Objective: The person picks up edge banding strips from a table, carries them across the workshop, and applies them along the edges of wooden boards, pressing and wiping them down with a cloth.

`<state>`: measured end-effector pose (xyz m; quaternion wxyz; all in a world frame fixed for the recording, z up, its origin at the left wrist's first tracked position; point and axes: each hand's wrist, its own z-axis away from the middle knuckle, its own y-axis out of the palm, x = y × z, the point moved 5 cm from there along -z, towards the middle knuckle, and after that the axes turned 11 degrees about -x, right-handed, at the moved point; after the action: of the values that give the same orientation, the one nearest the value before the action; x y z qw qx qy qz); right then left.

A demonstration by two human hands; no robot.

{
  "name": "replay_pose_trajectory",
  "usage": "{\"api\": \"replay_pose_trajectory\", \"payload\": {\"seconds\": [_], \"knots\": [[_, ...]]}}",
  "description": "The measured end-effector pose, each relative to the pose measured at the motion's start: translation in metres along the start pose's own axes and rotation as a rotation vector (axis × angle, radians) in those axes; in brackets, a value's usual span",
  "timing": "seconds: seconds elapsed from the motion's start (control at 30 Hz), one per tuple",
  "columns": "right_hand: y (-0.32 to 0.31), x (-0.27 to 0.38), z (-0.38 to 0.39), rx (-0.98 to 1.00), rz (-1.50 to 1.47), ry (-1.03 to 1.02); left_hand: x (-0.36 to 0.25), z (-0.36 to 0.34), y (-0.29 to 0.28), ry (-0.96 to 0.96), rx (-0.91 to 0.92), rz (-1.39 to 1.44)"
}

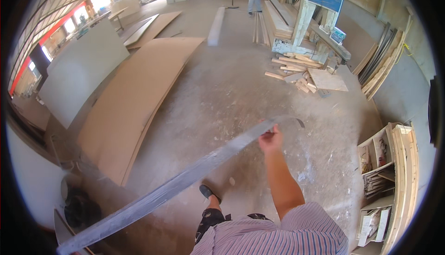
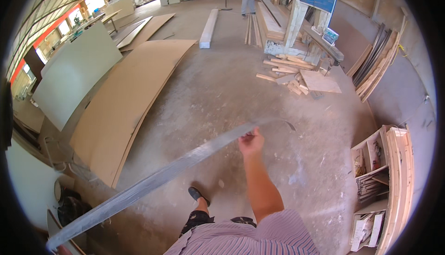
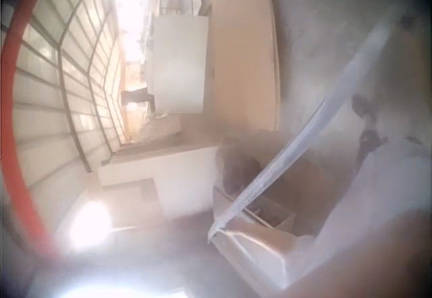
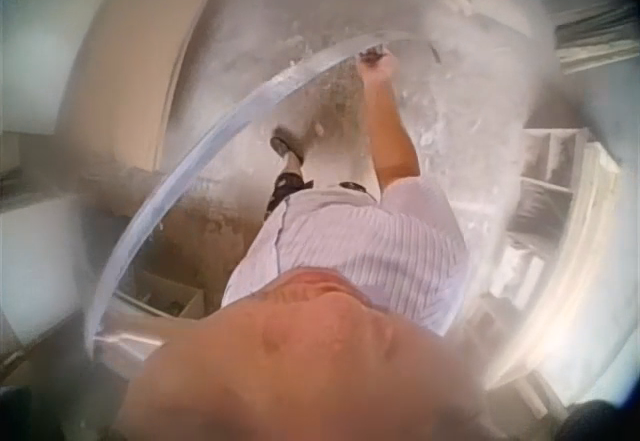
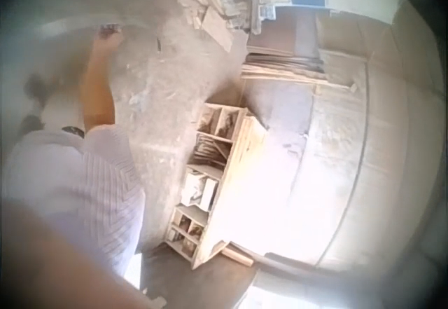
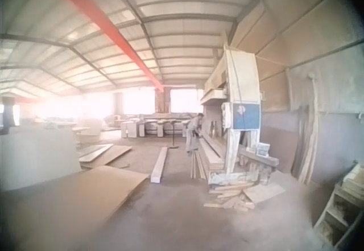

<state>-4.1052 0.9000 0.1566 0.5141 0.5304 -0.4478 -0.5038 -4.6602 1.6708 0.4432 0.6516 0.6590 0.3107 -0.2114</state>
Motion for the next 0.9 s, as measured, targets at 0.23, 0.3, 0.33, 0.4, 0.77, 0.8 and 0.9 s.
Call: {"api": "replay_pose_trajectory", "payload": {"seconds": [0.23,0.3,0.33,0.4,0.77,0.8,0.9], "knots": [[0.039,0.057,-0.061,-0.536,0.016,-0.544,0.247,-0.081,0.189,-0.304,0.053,0.066],[0.045,0.071,-0.084,-0.538,0.003,-0.632,0.319,-0.06,0.271,-0.364,0.041,0.071],[0.042,0.076,-0.097,-0.543,-0.031,-0.645,0.351,-0.05,0.3,-0.397,0.016,0.072],[0.04,0.084,-0.127,-0.542,-0.073,-0.655,0.427,-0.083,0.335,-0.327,0.183,0.027],[0.009,0.165,-0.36,-0.676,-0.101,-0.956,0.821,-0.003,0.594,-0.647,0.462,0.095],[0.01,0.175,-0.39,-0.688,-0.089,-0.955,0.851,0.012,0.628,-0.731,0.604,0.162],[0.022,0.207,-0.48,-0.671,-0.057,-0.944,0.938,0.044,0.712,-0.685,0.556,0.113]]}}
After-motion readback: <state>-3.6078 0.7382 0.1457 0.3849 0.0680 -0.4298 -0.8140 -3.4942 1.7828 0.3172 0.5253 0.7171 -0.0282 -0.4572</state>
